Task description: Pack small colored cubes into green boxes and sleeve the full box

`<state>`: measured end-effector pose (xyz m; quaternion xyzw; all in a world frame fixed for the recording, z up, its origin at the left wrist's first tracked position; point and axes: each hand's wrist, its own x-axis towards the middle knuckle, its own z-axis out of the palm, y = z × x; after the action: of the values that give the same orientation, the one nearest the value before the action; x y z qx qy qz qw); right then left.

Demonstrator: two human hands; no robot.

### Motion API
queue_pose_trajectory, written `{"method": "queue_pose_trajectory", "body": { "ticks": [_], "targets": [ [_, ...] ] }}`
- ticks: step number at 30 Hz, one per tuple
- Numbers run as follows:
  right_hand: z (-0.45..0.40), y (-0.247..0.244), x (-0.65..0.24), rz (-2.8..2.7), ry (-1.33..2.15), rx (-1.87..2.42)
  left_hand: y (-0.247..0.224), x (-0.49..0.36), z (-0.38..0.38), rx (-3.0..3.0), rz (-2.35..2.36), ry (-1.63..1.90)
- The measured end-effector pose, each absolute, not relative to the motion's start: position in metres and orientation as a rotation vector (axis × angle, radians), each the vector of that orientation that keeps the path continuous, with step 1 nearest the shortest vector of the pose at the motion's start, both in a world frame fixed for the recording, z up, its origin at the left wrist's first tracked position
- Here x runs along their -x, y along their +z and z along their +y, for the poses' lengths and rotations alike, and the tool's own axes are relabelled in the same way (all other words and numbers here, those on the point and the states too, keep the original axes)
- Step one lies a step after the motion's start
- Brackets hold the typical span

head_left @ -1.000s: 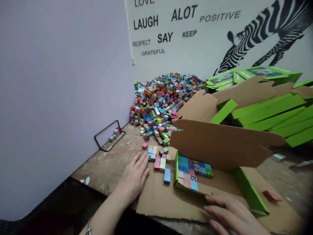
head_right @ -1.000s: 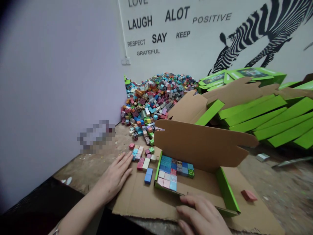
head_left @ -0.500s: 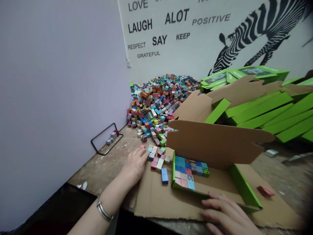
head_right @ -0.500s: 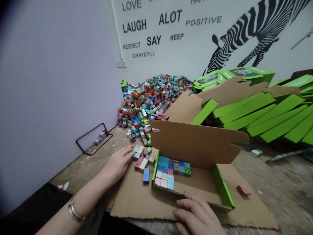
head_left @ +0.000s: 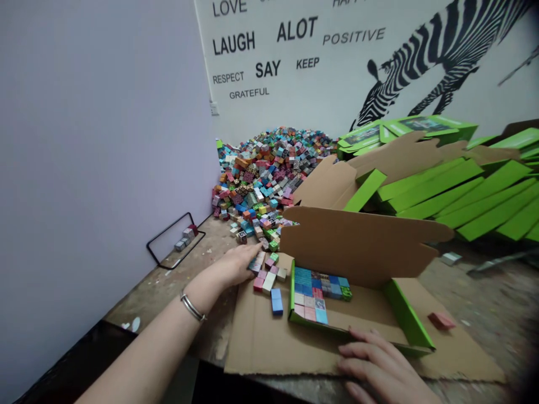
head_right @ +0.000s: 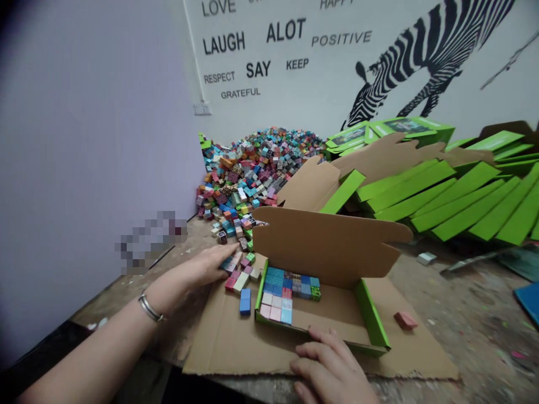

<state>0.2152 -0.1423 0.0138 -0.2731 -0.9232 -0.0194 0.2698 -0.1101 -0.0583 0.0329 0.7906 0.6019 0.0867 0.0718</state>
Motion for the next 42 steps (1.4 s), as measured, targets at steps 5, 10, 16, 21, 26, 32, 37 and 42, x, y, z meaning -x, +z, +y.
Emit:
{"method": "queue_pose_trajectory", "body": {
  "ticks": [5, 10, 16, 21, 26, 32, 37, 42],
  "targets": [
    [-0.139, -0.006, -0.217, -2.453, -0.058, 0.720, 0.033, 0.112, -0.075, -2.287, 1.955, 0.410],
    [-0.142, 0.013, -0.210, -2.401, -0.022, 0.739, 0.030, 0.112, -0.099, -2.198, 2.125, 0.645],
    [-0.160, 0.058, -0.194, -2.406, 0.327, 0.974, 0.040, 0.089, -0.119, -2.195, 2.220, 1.125],
    [-0.157, 0.059, -0.176, -2.068, 0.842, 1.121, 0.055, 0.028, -0.135, -2.281, 2.044, 1.272],
    [-0.139, 0.061, -0.168, -1.748, 1.246, 1.152, 0.047, -0.034, -0.143, -2.265, 1.894, 1.323],
    [-0.118, 0.070, -0.194, -1.713, 1.251, 1.136, 0.042, -0.061, -0.136, -2.279, 1.801, 1.126],
    [-0.084, 0.073, -0.239, -1.871, 1.225, 1.475, 0.051, -0.059, -0.119, -2.424, 1.583, 0.545],
    [-0.058, 0.071, -0.252, -2.152, 1.042, 1.662, 0.046, -0.062, -0.107, -2.526, 1.423, 0.304]
  ]
}}
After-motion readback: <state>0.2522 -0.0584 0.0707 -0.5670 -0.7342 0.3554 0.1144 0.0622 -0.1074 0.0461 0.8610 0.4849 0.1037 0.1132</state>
